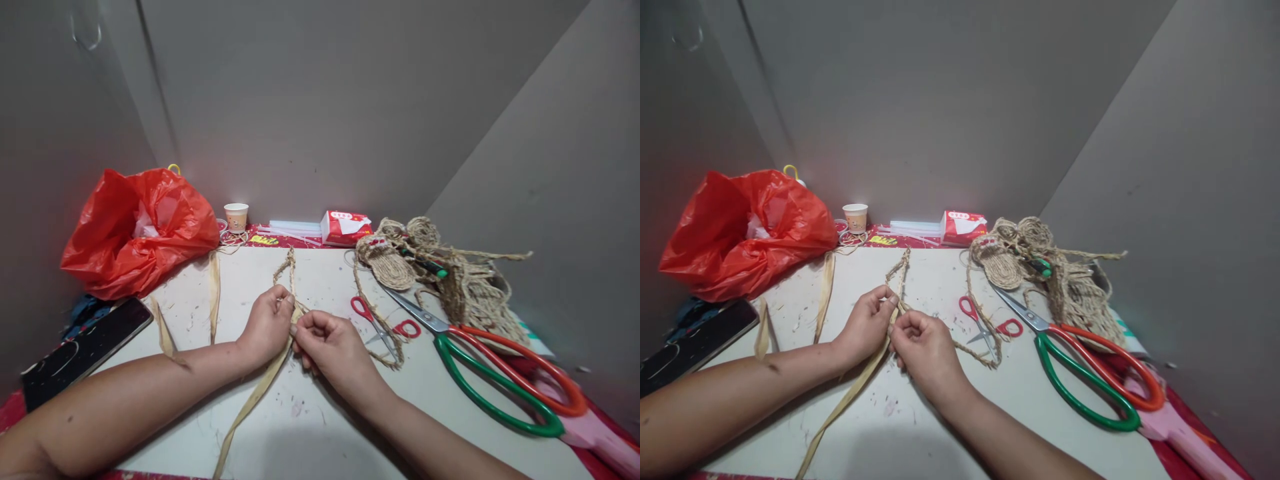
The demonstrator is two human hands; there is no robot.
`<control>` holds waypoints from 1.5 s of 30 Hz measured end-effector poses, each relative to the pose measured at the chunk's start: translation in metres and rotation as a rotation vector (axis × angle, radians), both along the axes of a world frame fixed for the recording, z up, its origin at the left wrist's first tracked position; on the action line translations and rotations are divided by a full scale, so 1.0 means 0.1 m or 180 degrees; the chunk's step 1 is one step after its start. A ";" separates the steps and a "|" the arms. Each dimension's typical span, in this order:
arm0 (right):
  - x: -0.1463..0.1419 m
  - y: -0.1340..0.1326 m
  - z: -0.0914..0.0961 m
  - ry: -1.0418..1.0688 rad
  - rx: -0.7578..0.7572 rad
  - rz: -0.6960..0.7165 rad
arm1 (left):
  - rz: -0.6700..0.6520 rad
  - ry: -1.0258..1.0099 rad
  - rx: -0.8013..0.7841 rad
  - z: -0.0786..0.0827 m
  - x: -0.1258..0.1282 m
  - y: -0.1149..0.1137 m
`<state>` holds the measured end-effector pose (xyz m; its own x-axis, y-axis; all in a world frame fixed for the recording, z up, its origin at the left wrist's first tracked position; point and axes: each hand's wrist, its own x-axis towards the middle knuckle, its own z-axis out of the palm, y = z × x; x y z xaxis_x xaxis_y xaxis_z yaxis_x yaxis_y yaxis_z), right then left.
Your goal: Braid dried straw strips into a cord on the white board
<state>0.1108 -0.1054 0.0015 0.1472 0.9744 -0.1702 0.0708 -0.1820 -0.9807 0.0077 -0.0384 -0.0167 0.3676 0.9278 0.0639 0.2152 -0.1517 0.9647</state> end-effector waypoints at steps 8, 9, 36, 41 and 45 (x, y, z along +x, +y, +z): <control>0.00 0.00 -0.04 -0.0257 0.0201 -0.0045 | 0.0107 -0.0040 0.0084 0.02 0.02 -0.01; 0.00 0.00 -0.04 -0.0223 0.0205 -0.0024 | 0.0101 -0.0070 0.0027 0.01 0.02 -0.01; 0.00 0.00 -0.02 0.0330 -0.0087 0.0138 | -0.0149 -0.0265 -0.0495 0.04 0.04 -0.04; 0.04 0.03 -0.01 0.0107 -0.0054 -0.0255 | -0.0082 -0.0339 -0.0326 0.03 0.03 0.01; 0.10 0.02 0.03 0.0483 0.0286 -0.0385 | -0.0115 -0.0551 -0.0552 0.03 0.03 0.01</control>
